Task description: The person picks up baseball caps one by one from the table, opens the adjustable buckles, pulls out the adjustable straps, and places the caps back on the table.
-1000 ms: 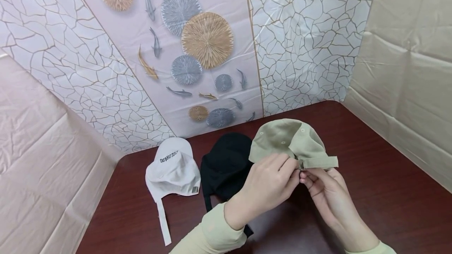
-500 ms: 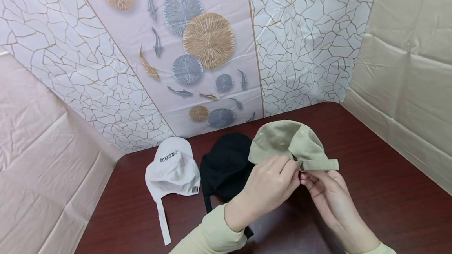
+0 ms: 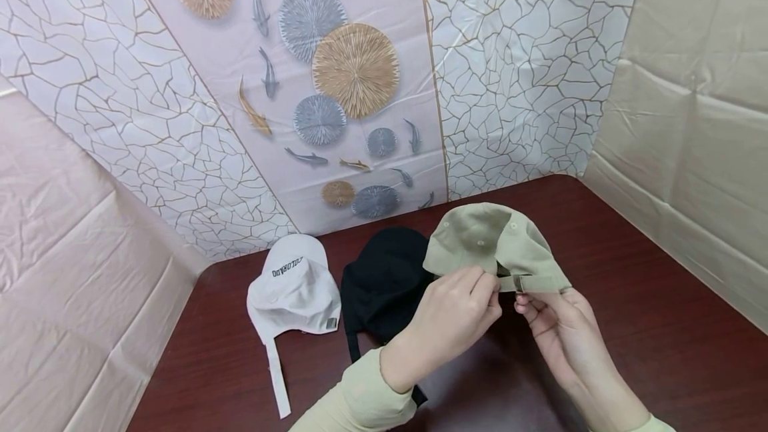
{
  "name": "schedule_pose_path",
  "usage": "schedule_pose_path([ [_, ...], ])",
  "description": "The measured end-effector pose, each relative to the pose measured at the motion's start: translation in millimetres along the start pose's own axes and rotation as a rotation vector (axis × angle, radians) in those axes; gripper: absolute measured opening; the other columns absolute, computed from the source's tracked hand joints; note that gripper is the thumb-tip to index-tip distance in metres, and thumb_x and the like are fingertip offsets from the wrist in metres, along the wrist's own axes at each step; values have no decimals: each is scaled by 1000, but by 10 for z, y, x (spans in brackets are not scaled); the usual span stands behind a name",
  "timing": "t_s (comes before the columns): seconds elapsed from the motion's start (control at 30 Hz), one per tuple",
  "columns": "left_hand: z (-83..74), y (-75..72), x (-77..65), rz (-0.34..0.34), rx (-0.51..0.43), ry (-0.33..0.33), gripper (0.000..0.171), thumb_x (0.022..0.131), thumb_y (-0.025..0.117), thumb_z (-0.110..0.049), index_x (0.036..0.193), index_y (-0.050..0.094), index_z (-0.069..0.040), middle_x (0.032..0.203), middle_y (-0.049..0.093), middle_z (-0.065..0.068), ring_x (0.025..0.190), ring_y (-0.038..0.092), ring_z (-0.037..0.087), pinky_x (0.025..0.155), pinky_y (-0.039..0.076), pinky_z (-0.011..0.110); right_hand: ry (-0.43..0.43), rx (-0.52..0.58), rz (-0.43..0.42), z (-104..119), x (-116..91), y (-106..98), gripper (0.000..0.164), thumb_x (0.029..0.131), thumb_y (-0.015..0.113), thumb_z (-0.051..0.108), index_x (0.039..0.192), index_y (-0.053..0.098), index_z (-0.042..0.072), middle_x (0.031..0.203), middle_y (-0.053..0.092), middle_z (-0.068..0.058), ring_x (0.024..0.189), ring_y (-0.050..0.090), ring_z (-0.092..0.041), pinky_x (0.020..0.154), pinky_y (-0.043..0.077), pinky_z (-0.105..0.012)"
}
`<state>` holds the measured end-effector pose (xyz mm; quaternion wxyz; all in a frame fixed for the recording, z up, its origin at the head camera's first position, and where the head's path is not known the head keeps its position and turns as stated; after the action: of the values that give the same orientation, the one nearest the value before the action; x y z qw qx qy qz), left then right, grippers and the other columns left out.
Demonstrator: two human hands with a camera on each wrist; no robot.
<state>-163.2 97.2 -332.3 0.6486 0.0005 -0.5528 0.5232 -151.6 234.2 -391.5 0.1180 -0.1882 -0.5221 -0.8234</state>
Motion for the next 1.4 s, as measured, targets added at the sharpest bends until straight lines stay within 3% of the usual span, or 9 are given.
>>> schedule_pose_path([
  [0.3, 40, 41, -6, 15, -59, -13, 7, 87, 57, -15, 82, 61, -16, 74, 52, -7, 66, 53, 6, 55, 41, 17, 22, 54, 52, 1, 9, 9, 45, 107, 17, -4, 114, 60, -14, 101, 68, -24, 88, 69, -29, 80, 56, -31],
  [0.63, 4, -94, 86, -96, -46, 29, 10, 88, 57, -16, 82, 65, -16, 72, 52, -7, 64, 51, 7, 57, 41, 19, 36, 28, 85, -56, 4, 39, 48, 107, 15, -5, 117, 61, -14, 112, 67, -21, 96, 69, -26, 85, 55, -30],
  [0.97, -15, -78, 70, -80, -16, 26, 12, 86, 54, -13, 87, 66, -15, 73, 54, -8, 64, 53, 5, 57, 42, 17, 23, -9, 26, -39, 11, 19, 47, 106, 17, -7, 114, 63, -13, 107, 69, -20, 90, 69, -25, 81, 56, -29],
  [1.17, 0, -24, 29, -61, -5, 6, 8, 83, 55, -13, 81, 62, -16, 71, 52, -8, 63, 52, 6, 53, 41, 17, 23, -3, 1, -15, 15, 4, 48, 106, 17, -8, 105, 64, -15, 99, 70, -21, 85, 70, -25, 78, 56, -29],
  [1.4, 13, -9, 37, -63, -38, -1, 9, 85, 54, -13, 81, 62, -16, 71, 51, -8, 62, 52, 7, 55, 41, 18, 37, 4, 31, -32, 11, 14, 50, 106, 16, -6, 103, 65, -16, 100, 70, -21, 88, 70, -26, 80, 56, -29],
])
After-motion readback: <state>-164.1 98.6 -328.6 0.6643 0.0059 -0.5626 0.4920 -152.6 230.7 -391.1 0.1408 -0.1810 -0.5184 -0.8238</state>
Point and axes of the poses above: each hand's wrist, its own x-axis towards the middle knuckle, its own y-axis out of the palm, z = x × y, the point moved 5 cm from there along x, towards the middle knuckle
